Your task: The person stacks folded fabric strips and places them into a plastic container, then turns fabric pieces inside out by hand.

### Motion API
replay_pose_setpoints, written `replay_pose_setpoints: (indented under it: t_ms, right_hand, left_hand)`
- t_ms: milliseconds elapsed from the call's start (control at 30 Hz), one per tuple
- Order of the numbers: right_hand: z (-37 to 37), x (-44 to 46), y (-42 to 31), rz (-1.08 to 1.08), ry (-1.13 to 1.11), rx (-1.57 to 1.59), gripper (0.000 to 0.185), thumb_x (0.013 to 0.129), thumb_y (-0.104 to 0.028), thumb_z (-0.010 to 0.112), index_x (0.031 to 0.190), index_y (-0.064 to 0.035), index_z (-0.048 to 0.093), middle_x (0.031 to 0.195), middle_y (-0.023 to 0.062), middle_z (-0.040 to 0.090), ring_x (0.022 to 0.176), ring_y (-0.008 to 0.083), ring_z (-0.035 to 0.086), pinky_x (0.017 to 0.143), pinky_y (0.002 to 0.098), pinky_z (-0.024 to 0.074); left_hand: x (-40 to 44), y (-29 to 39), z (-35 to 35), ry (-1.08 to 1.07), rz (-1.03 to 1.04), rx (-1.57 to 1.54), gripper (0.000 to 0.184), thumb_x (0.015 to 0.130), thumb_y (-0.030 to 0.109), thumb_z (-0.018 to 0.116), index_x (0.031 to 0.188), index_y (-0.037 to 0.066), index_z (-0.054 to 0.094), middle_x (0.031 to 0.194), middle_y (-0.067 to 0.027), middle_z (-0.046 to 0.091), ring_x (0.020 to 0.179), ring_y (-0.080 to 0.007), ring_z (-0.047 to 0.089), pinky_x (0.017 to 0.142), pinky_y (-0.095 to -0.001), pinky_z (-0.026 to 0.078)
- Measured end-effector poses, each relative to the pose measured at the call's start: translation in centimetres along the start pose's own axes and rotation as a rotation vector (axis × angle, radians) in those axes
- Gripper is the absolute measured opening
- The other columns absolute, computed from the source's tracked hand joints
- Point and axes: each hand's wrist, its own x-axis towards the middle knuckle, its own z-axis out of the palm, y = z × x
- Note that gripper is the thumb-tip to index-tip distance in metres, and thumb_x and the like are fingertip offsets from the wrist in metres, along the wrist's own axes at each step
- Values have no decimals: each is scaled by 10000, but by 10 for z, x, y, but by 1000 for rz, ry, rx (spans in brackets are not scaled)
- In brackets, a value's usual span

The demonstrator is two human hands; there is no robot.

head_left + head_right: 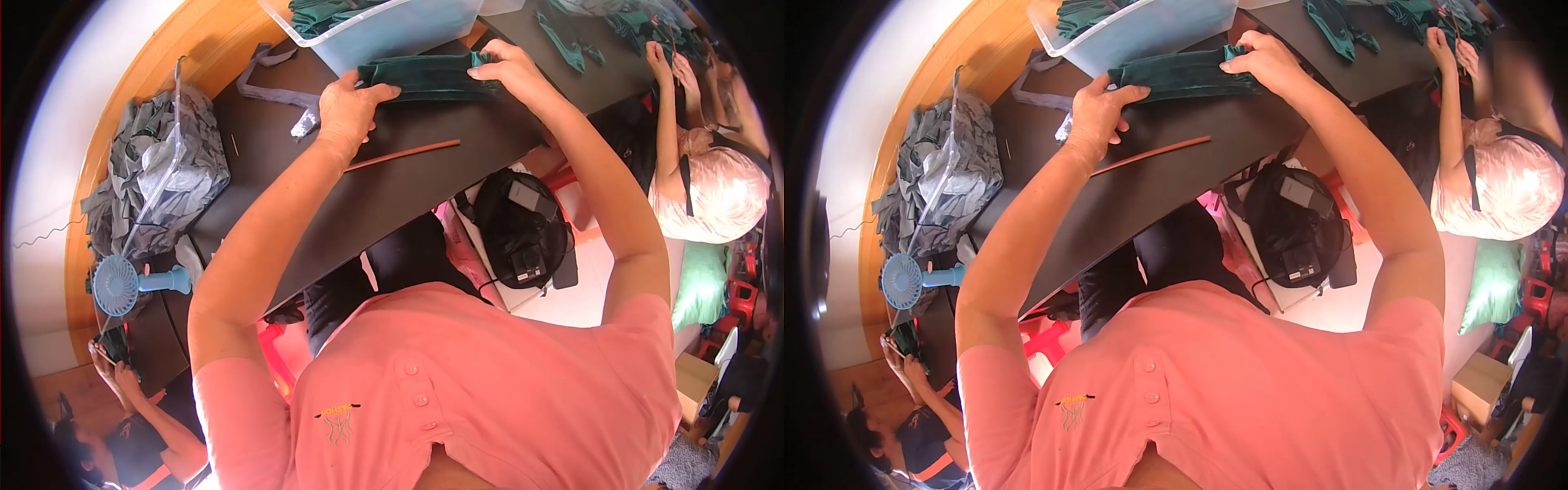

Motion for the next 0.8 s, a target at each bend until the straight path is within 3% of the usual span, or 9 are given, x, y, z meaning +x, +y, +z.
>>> replay_pose_setpoints:
  t_ms: [133, 233, 333, 433, 500, 567, 667, 700, 800]
  right_hand:
    - [1, 2, 2, -9, 17, 4, 385, 770, -294, 753, 991, -14, 611, 919, 87, 611, 909, 212, 548, 831, 330, 409]
    - [-2, 7, 5, -5, -33, -54, 565, 720, -370, 772, 1119, 10, 645, 1045, 159, 662, 994, 289, 612, 851, 379, 447]
    - [-2, 6, 6, 0, -32, -58, 545, 713, -373, 776, 1097, -5, 656, 1009, 139, 669, 962, 273, 617, 824, 375, 449]
    - [1, 4, 9, -52, 39, -41, 510, 709, -376, 779, 1056, -20, 667, 953, 120, 668, 922, 252, 617, 797, 366, 446]
    - [0, 4, 8, -39, 15, -23, 494, 707, -379, 780, 1031, -22, 670, 939, 107, 664, 911, 243, 612, 791, 363, 441]
    - [1, 4, 7, -38, 11, -29, 484, 705, -381, 780, 1013, -25, 672, 928, 100, 659, 903, 238, 609, 788, 362, 439]
    - [1, 1, 9, -43, 43, -54, 481, 702, -383, 780, 1008, -28, 673, 923, 100, 655, 900, 238, 608, 789, 362, 437]
    - [0, 2, 10, -49, 46, -54, 485, 701, -383, 780, 1013, -29, 672, 927, 103, 656, 901, 241, 608, 789, 363, 438]
    - [3, -1, 13, -91, 88, -45, 489, 699, -380, 778, 1020, -27, 672, 931, 115, 657, 899, 247, 606, 786, 373, 436]
  left_hand:
    - [2, 8, -2, -17, -81, -40, 579, 711, 278, 803, 1150, -55, 623, 712, -84, 570, 538, -196, 534, 465, -351, 444]
    - [-4, 13, -1, 76, -173, -82, 529, 723, 293, 800, 1125, -2, 622, 846, -108, 588, 666, -235, 590, 557, -384, 481]
    - [-6, -17, 11, 492, 497, 303, 516, 704, 258, 803, 1141, 53, 622, 1108, -142, 562, 887, -248, 573, 754, -397, 490]
    - [-20, -5, 9, 568, 1046, 629, 553, 686, 207, 796, 1194, 99, 608, 1197, -124, 545, 1078, -283, 497, 930, -442, 410]
    - [-24, 9, 15, 427, 1192, 740, 458, 746, 179, 763, 1181, 148, 621, 1205, -57, 548, 1096, -298, 488, 916, -443, 392]
    - [-11, 13, 25, 342, 1211, 758, 371, 819, 174, 717, 1176, 133, 624, 1175, -57, 572, 1105, -306, 503, 911, -451, 409]
    - [21, 9, 28, 204, 1017, 849, 283, 875, 163, 667, 1152, 113, 637, 1113, -72, 604, 1090, -318, 531, 903, -456, 439]
    - [40, -2, 28, 172, 978, 805, 218, 869, 161, 668, 1080, 106, 668, 1061, -83, 626, 1065, -317, 559, 902, -463, 463]
    - [48, -8, 18, 38, 940, 788, 201, 889, 153, 650, 1076, 80, 661, 1059, -91, 621, 1063, -328, 557, 921, -447, 475]
